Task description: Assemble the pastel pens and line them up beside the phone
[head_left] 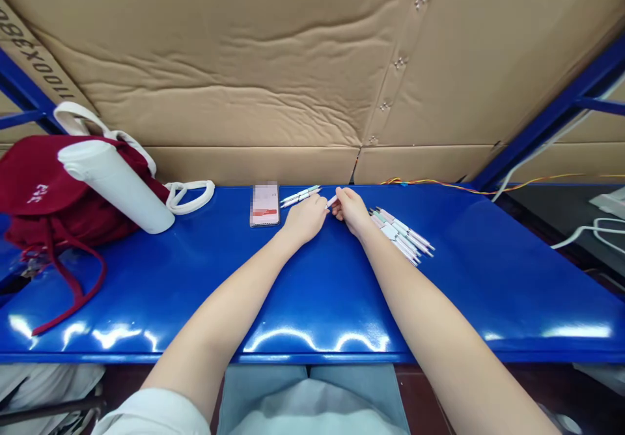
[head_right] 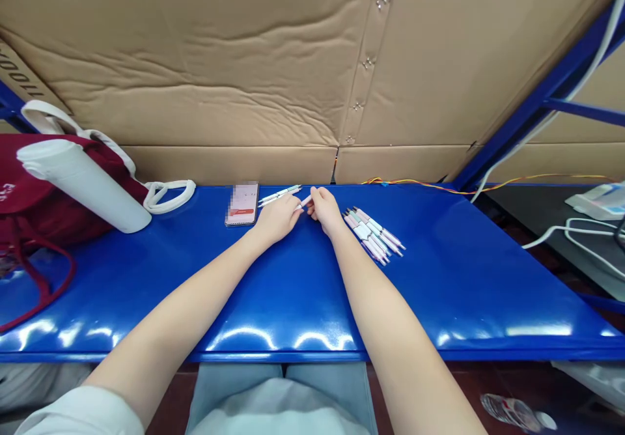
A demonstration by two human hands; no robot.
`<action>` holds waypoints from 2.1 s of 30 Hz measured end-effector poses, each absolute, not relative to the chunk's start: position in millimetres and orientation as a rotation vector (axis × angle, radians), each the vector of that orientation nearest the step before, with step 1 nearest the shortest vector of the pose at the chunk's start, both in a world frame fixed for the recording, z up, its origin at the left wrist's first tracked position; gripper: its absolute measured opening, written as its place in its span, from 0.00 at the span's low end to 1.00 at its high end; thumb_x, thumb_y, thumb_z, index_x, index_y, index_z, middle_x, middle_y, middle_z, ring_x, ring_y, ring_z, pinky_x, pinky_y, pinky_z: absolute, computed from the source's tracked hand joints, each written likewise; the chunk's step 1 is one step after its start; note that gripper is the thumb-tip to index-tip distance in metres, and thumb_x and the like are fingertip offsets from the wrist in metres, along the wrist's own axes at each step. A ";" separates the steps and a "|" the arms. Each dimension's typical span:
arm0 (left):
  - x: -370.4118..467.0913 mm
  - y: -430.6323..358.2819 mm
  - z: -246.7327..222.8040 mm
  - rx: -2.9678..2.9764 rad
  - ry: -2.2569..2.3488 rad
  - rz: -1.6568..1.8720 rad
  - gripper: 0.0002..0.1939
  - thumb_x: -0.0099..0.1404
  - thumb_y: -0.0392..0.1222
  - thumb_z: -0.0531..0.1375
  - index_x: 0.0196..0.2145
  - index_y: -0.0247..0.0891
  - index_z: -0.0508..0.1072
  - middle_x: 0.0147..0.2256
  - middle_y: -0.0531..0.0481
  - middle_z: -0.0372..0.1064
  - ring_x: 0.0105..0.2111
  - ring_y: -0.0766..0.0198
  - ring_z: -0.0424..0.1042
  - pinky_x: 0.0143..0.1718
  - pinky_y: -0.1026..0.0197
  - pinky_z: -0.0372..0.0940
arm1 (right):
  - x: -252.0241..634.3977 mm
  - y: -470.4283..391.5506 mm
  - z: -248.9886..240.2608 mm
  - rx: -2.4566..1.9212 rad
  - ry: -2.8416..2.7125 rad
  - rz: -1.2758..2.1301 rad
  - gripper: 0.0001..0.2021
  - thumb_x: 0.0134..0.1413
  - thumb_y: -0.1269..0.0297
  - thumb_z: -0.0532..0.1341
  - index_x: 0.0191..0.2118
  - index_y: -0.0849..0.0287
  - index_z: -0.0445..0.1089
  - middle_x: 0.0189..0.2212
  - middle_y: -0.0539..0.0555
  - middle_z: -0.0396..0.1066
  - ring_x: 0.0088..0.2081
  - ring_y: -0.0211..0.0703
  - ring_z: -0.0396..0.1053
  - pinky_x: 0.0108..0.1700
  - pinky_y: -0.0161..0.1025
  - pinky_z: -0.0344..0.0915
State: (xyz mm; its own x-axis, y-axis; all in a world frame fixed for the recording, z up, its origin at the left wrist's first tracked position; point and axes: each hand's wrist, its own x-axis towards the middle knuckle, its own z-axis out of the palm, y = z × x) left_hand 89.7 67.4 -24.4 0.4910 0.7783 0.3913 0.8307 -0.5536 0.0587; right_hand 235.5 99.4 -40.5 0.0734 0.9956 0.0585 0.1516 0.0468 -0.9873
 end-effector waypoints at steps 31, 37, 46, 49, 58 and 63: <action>59.4 90.5 -21.2 -2.433 -1.600 -0.451 0.12 0.67 0.41 0.49 0.38 0.36 0.72 0.39 0.40 0.70 0.41 0.52 0.67 0.41 0.53 0.59 | 233.5 83.3 -30.4 -1.448 -1.418 0.795 0.06 0.54 0.64 0.58 0.38 0.56 0.61 0.28 0.50 0.67 0.27 0.39 0.69 0.26 0.33 0.66; 66.1 82.6 -9.7 -2.537 -1.422 -0.481 0.12 0.68 0.39 0.47 0.42 0.36 0.68 0.40 0.43 0.70 0.40 0.56 0.69 0.42 0.55 0.59 | 231.3 89.2 -32.3 -1.374 -1.170 1.003 0.06 0.63 0.65 0.47 0.34 0.57 0.56 0.23 0.48 0.67 0.21 0.32 0.68 0.22 0.28 0.66; 67.9 76.4 -14.6 -2.581 -1.392 -0.565 0.10 0.67 0.44 0.52 0.43 0.40 0.67 0.48 0.45 0.67 0.41 0.59 0.70 0.38 0.60 0.63 | 219.9 80.2 -28.4 -1.309 -1.101 1.219 0.12 0.60 0.59 0.54 0.28 0.57 0.55 0.16 0.46 0.66 0.15 0.31 0.64 0.17 0.26 0.61; 64.5 78.2 -14.4 -2.621 -1.350 -0.640 0.08 0.67 0.43 0.53 0.40 0.40 0.69 0.44 0.46 0.69 0.39 0.59 0.71 0.38 0.60 0.64 | 223.7 78.8 -27.3 -1.304 -1.141 1.263 0.17 0.58 0.52 0.55 0.24 0.57 0.55 0.13 0.46 0.62 0.12 0.31 0.59 0.11 0.27 0.50; 65.4 81.3 -14.7 -2.744 -1.260 -0.657 0.10 0.67 0.43 0.53 0.34 0.38 0.73 0.37 0.46 0.73 0.40 0.58 0.71 0.41 0.59 0.64 | 233.3 79.4 -27.8 -1.276 -1.236 1.265 0.18 0.58 0.52 0.54 0.23 0.57 0.53 0.13 0.42 0.52 0.11 0.27 0.49 0.12 0.26 0.41; 65.0 82.6 -14.3 -2.770 -1.271 -0.658 0.12 0.67 0.44 0.53 0.35 0.37 0.74 0.37 0.46 0.74 0.38 0.57 0.72 0.40 0.58 0.65 | 234.6 82.8 -32.5 -1.287 -1.307 1.208 0.17 0.60 0.55 0.52 0.23 0.57 0.53 0.15 0.43 0.54 0.12 0.29 0.52 0.14 0.27 0.46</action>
State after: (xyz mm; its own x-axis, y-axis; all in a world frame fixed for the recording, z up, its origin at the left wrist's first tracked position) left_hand 65.0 82.6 -14.3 0.5787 0.7192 0.3844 0.7291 -0.6675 0.1511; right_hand 234.6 82.8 -32.5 -0.0413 0.9987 -0.0287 0.1066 -0.0242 -0.9940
